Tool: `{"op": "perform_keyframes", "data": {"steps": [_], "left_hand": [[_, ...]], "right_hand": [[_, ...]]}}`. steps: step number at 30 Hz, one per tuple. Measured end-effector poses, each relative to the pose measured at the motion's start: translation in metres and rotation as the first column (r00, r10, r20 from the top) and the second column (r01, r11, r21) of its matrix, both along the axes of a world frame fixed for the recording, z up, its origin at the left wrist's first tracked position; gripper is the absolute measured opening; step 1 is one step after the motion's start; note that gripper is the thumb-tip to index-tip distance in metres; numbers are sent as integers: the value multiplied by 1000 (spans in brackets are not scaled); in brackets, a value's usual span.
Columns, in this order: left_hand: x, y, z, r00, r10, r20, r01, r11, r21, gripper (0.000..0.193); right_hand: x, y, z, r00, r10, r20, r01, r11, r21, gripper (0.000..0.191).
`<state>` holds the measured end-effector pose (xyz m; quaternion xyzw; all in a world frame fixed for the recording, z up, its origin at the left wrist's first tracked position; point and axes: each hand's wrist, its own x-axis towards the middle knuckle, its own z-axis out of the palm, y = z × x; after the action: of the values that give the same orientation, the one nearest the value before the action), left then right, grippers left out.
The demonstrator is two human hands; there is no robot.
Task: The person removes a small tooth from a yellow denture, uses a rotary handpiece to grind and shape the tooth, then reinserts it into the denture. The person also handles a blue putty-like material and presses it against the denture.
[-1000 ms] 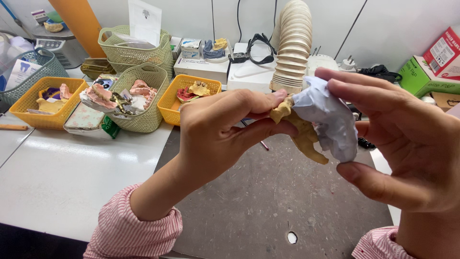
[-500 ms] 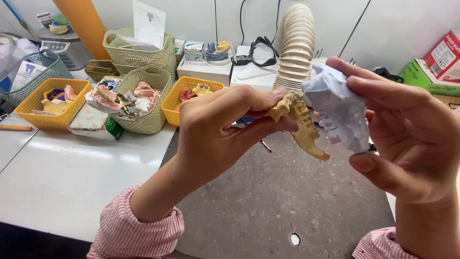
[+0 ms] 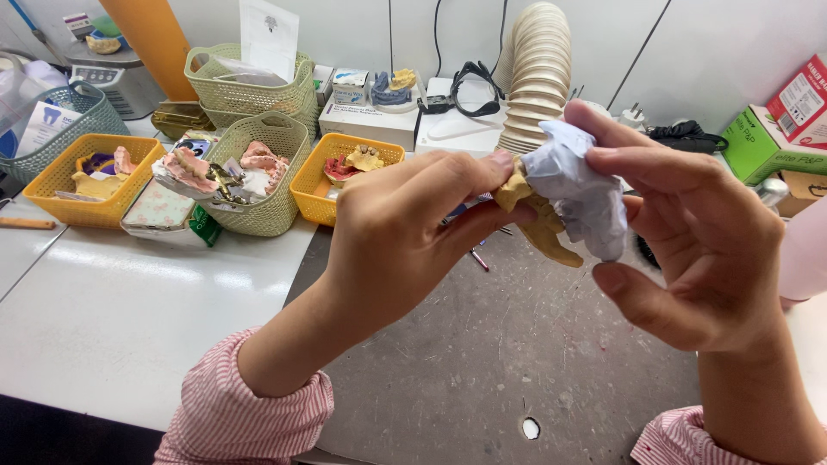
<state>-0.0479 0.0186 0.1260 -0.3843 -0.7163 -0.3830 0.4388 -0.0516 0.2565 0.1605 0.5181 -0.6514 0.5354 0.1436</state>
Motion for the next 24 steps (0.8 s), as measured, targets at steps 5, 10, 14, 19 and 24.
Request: {"op": "perform_keyframes", "data": {"steps": [5, 10, 14, 19, 24], "left_hand": [[16, 9, -7, 992, 111, -67, -114, 993, -28, 28], [12, 17, -8, 999, 46, -15, -46, 999, 7, 29], [3, 15, -9, 856, -393, 334, 316, 911, 264, 48], [-20, 19, -12, -96, -739, 666, 538, 524, 660, 81], [-27, 36, -29, -101, -858, 503, 374, 436, 819, 74]], "right_hand": [[5, -20, -16, 836, -398, -378, 458, 885, 81, 78], [2, -19, -28, 683, -530, -503, 599, 800, -29, 81], [-9, -10, -34, 704, -509, -495, 521, 844, -126, 85], [-28, -3, -37, 566, -507, -650, 525, 830, -189, 84], [-31, -8, -34, 589, -538, -602, 633, 771, -69, 79]]}}
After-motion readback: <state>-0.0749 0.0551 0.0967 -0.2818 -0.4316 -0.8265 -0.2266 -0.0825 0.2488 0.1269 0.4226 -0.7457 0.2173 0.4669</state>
